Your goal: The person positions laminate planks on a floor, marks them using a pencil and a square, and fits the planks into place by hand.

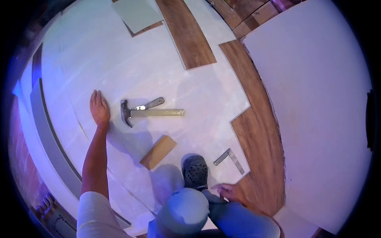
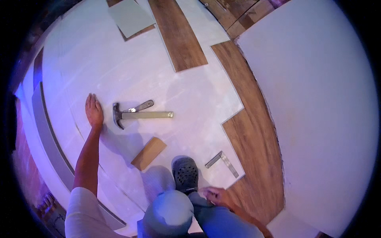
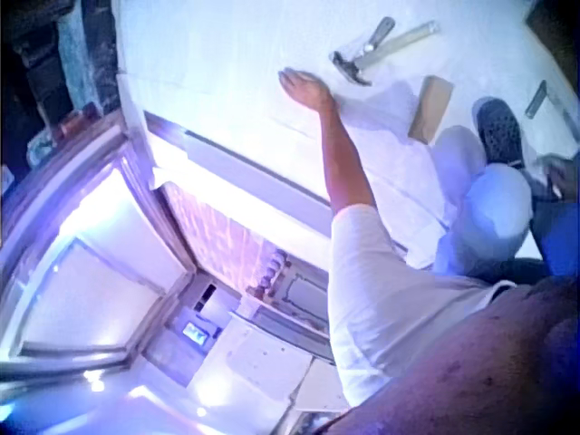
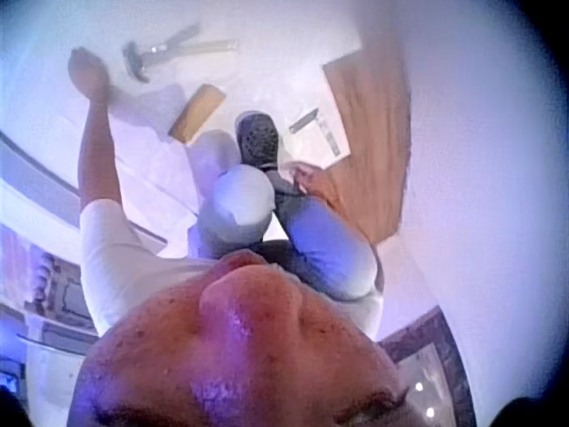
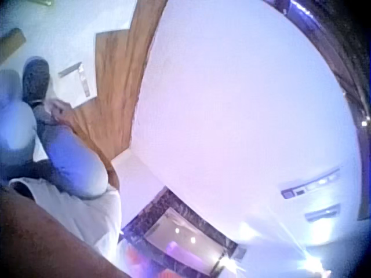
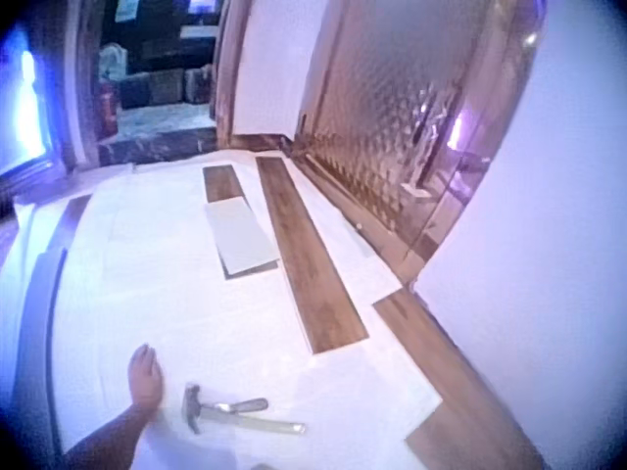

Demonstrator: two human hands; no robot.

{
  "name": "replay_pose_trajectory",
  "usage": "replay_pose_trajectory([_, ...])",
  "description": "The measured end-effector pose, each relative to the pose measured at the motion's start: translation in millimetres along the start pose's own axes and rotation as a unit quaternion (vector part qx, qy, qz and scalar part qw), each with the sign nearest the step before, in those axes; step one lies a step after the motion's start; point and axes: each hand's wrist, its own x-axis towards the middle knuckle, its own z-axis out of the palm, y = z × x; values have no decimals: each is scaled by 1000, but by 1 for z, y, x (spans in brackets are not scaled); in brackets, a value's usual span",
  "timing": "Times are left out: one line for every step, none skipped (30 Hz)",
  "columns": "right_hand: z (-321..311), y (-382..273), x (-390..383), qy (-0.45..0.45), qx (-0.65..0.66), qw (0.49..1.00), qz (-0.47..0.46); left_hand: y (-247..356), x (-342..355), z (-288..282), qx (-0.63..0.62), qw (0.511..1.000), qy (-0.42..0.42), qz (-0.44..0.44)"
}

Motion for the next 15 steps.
replay_pose_trajectory([-2,-20,13,21,47,996,-71,-3,-1,-3,1,1000,-6,2])
replay_pose_trajectory([-8,-27,37,48,97,982,-154,2,3,-3,-5,1000,-6,4])
replay_pose_trajectory([-21,-14,71,105,88,967,-214,15,5,-3,-19,1000,-3,4])
replay_pose_trajectory([-33,-9,105,154,77,946,-273,18,7,-4,-26,1000,0,-2])
replay_pose_trajectory([-45,-56,125,159,100,959,-211,14,8,-10,-16,1000,-3,-5])
replay_pose_trajectory([-65,-115,148,165,122,968,-147,12,10,-16,-9,1000,-8,-8])
replay_pose_trajectory([-93,-145,172,162,67,980,-92,15,12,-17,-10,1000,-14,-12])
replay_pose_trajectory([-116,-162,209,256,-121,953,-109,16,12,-17,-11,1000,-15,-4])
replay_pose_trajectory([-121,-217,233,308,-124,931,-151,8,14,-19,-3,1000,-11,2])
replay_pose_trajectory([-156,-206,277,385,-233,855,-260,15,18,-14,-15,1000,-10,10])
replay_pose_trajectory([-173,-231,310,423,-284,823,-250,13,18,-14,-12,1000,-19,1])
replay_pose_trajectory([-203,-236,338,463,-323,770,-298,20,15,-10,-20,999,-25,-3])
replay_pose_trajectory([-217,-258,359,487,-320,767,-268,20,17,-10,-18,999,-26,-7])
replay_pose_trajectory([-225,-280,378,516,-289,770,-241,19,18,-11,-15,999,-30,-12])
replay_pose_trajectory([-231,-301,397,542,-254,771,-217,16,20,-16,-10,999,-31,-12])
